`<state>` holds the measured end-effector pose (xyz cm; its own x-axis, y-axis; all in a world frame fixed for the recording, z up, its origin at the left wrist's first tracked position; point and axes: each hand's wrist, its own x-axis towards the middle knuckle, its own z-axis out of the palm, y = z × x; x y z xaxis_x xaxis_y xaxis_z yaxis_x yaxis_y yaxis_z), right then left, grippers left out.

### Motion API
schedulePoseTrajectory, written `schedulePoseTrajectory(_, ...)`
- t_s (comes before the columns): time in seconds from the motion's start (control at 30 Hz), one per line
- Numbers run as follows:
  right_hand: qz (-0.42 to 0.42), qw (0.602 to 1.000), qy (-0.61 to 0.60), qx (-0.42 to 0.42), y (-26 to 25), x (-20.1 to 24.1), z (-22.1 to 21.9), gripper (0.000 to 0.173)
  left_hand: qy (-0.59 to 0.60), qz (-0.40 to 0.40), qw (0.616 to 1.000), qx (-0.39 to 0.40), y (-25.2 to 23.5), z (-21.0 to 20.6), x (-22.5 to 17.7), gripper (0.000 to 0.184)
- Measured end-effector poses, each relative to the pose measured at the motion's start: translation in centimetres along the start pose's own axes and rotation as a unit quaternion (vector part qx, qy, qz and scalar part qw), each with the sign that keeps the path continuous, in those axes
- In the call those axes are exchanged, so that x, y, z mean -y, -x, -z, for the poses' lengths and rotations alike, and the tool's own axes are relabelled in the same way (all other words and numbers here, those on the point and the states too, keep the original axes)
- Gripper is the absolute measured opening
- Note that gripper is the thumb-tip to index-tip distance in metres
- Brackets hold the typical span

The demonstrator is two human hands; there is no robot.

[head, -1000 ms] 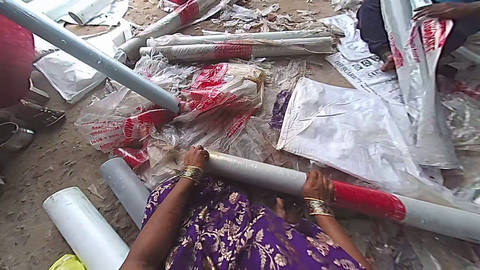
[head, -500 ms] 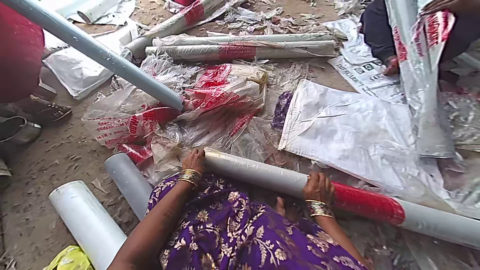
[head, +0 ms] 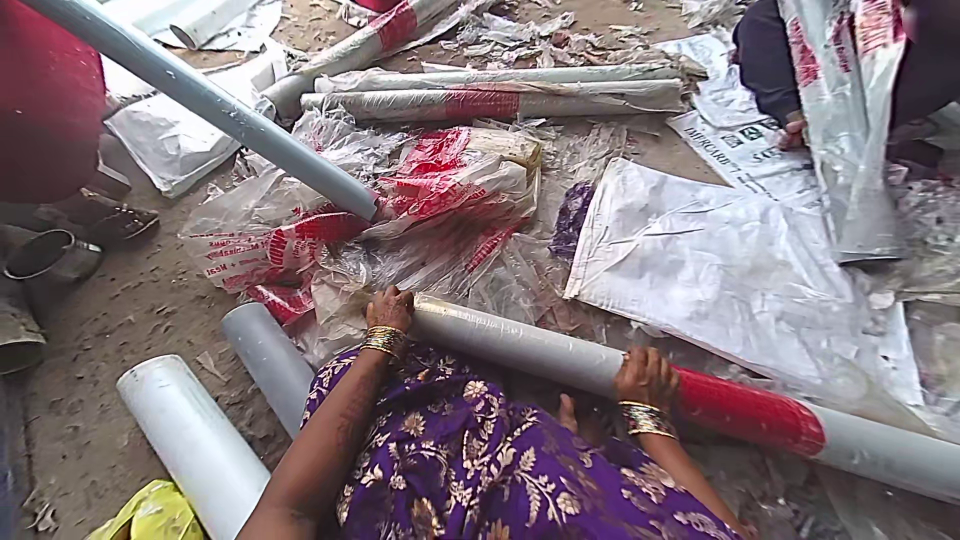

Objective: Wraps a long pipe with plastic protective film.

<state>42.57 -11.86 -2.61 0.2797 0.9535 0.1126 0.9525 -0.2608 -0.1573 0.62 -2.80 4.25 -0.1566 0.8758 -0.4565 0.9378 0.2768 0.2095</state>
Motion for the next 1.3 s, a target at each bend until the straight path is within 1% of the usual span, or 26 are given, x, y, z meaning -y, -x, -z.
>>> schedulePoseTrajectory(0.1, -0.003, 1.0, 0.004, 0.006, 0.0, 0.1, 0.1, 0.035, -0.033, 0.007, 0.999, 0.005, -0.1, -0.5, -0.6, 0.038)
schedulePoseTrajectory(0.17, 0.002, 1.0, 0.001, -0.006, 0.0, 0.0, 0.0, 0.034, -0.05, 0.006, 0.999, 0.008, -0.1, -0.8, -0.7, 0.04)
schedulePoseTrajectory(0.43, 0.005, 1.0, 0.009, -0.002, 0.1, -0.3, 0.0, 0.034, -0.051, 0.009, 0.998, 0.027, 0.5, -0.7, -0.3, 0.04)
schedulePoseTrajectory(0.63, -0.009, 1.0, 0.015, 0.017, -0.1, -0.3, -0.2, 0.035, -0.059, 0.004, 0.998, 0.007, 0.8, -1.0, -0.6, 0.037)
schedulePoseTrajectory(0.77, 0.001, 1.0, 0.016, -0.008, -0.1, -0.5, -0.5, 0.034, -0.075, -0.006, 0.997, 0.006, 1.0, -1.0, -0.7, 0.038)
schedulePoseTrajectory(0.93, -0.013, 0.999, 0.005, 0.035, -0.1, -0.2, 0.3, 0.035, -0.076, -0.004, 0.997, 0.027, 1.3, -0.8, -0.4, 0.04)
schedulePoseTrajectory(1.07, 0.008, 1.0, -0.002, -0.002, -0.1, -0.2, -0.1, 0.033, -0.064, -0.009, 0.998, 0.027, 1.6, -0.3, -0.2, 0.04)
schedulePoseTrajectory(1.23, 0.005, 1.0, -0.005, -0.007, 0.1, -0.1, -0.1, 0.033, -0.018, -0.016, 1.0, 0.011, 1.6, 0.2, 0.0, 0.033)
schedulePoseTrajectory(1.3, 0.002, 1.0, 0.0, -0.009, 0.1, -0.1, -0.2, 0.033, -0.013, -0.018, 1.0, 0.014, 1.5, 0.1, 0.0, 0.036)
